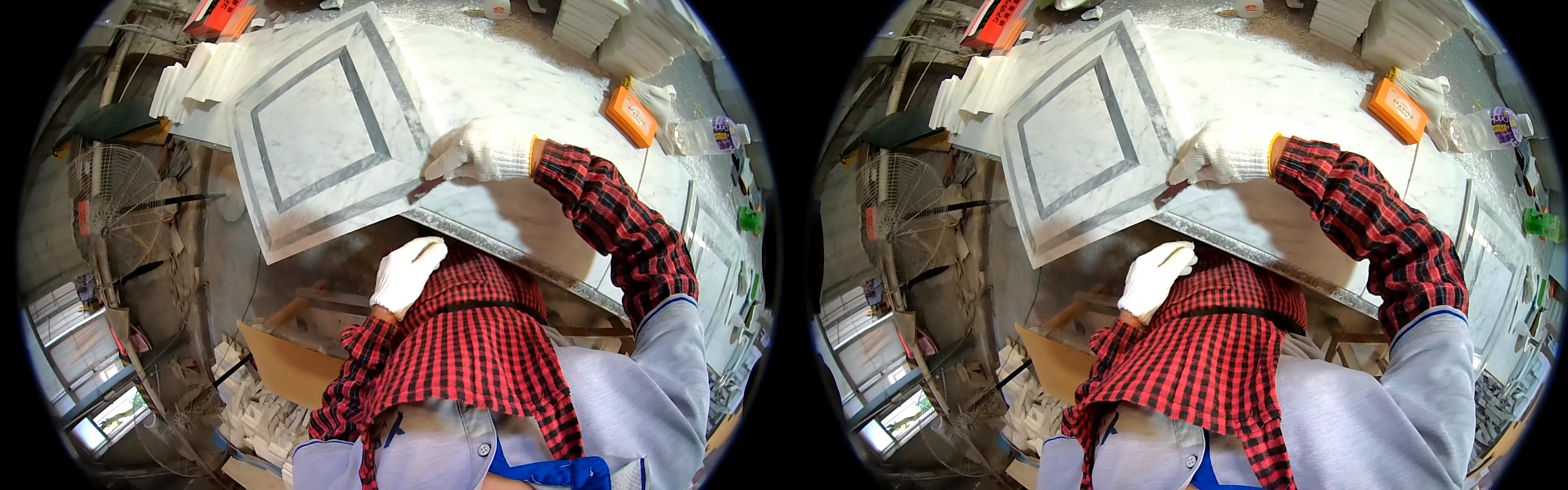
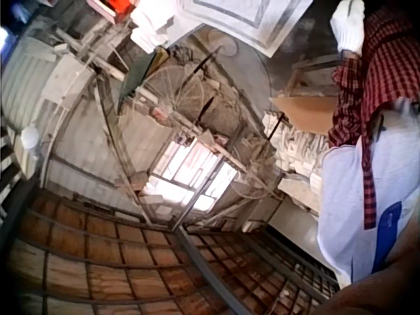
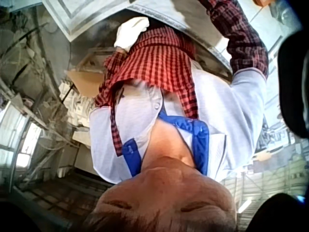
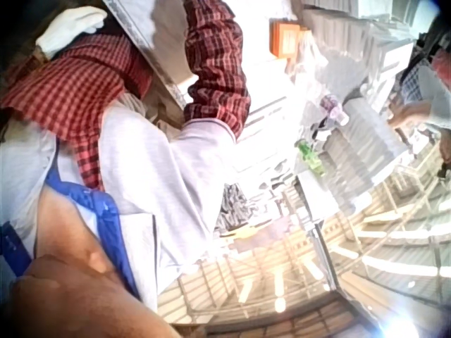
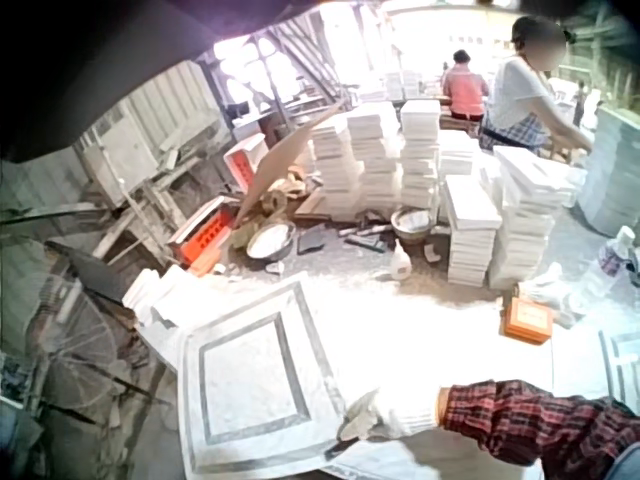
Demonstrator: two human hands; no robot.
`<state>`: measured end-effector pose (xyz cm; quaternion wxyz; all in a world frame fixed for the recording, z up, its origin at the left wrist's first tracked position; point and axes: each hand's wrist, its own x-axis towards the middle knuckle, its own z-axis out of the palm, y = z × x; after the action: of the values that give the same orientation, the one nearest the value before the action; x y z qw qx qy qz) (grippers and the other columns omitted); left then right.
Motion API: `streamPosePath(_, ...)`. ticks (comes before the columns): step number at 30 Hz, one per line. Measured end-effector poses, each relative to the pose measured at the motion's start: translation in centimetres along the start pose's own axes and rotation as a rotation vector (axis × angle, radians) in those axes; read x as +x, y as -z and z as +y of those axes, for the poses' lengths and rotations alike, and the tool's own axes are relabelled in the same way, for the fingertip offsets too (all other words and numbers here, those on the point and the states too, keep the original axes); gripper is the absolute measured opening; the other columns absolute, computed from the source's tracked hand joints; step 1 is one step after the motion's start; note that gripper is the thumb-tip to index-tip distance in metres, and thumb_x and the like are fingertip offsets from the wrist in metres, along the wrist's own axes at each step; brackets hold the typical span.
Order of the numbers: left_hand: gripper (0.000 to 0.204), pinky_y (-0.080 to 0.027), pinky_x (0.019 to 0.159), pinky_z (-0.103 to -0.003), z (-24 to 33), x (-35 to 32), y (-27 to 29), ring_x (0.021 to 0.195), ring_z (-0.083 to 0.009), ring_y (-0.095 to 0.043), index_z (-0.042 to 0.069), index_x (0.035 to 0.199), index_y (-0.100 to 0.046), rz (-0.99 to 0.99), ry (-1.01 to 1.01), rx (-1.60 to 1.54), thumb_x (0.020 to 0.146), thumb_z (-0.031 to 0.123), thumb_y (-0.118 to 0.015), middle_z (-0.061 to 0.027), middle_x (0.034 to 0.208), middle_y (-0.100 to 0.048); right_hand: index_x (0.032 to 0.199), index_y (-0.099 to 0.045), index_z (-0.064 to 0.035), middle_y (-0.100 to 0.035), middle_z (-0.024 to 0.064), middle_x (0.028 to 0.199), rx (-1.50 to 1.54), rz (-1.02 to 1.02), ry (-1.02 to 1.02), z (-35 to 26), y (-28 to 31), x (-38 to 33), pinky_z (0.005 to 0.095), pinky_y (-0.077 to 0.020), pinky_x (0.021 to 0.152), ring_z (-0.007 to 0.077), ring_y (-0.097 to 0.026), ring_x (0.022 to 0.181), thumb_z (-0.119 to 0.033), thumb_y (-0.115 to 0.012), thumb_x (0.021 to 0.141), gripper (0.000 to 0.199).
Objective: The person uses a small metal scraper to remove excess material from the edges and corners of a square ceramic tile. They repeatedly scrape the perimeter, flip the tile to check the edges, and then place the finished tile onto a stack of similar tiles on the floor.
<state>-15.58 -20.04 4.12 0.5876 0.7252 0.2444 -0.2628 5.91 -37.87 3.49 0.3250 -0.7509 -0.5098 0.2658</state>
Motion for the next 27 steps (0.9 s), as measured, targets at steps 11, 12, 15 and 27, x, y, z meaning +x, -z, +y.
streamPosePath(11,0.034,-0.052,0.088,-0.029,-1.9,-2.1,0.1,0.094,-0.0188,-0.068,-0.004,0.118,-0.065,0.094,-0.051,0.064,0.096,0.021,-0.062,-0.0132,0.103,-0.071,0.110,-0.074,-0.0192,-0.073,0.0028,0.100,-0.140,-0.132,0.198,0.3,2.8,-0.3,0.0341,-0.0561,0.078,0.0227,-0.069,0.087,-0.011,-0.073,0.083,0.029)
streamPosePath(12,0.038,-0.051,0.090,-0.030,-1.7,-2.5,0.1,0.096,-0.0204,-0.068,-0.005,0.121,-0.063,0.082,0.000,-0.075,0.096,0.025,-0.062,-0.0147,0.106,-0.070,0.108,-0.075,-0.0179,-0.074,0.0036,0.098,-0.120,-0.172,0.109,0.3,3.2,-0.7,0.0348,-0.0562,0.077,0.0225,-0.069,0.084,-0.012,-0.073,0.083,0.026)
streamPosePath(15,0.052,-0.050,0.095,-0.035,0.2,-3.2,0.0,0.103,-0.0252,-0.066,-0.005,0.129,-0.056,0.054,0.048,-0.363,0.097,0.035,-0.062,-0.0192,0.115,-0.066,0.107,-0.076,-0.0139,-0.075,0.0100,0.095,0.203,-0.230,-0.150,-1.0,4.3,-2.8,0.0331,-0.0571,0.075,0.0203,-0.071,0.079,-0.012,-0.071,0.086,0.022)
streamPosePath(27,0.025,-0.051,0.075,-0.025,5.1,-1.1,-1.6,0.082,-0.0090,-0.063,-0.003,0.098,-0.069,0.050,-0.194,-0.265,0.097,0.021,-0.064,-0.0053,0.087,-0.071,0.120,-0.069,-0.0110,-0.073,0.0125,0.101,0.586,0.732,-0.576,-14.9,-10.1,-7.9,0.0316,-0.0558,0.077,0.0268,-0.071,0.089,-0.013,-0.071,0.087,0.033)
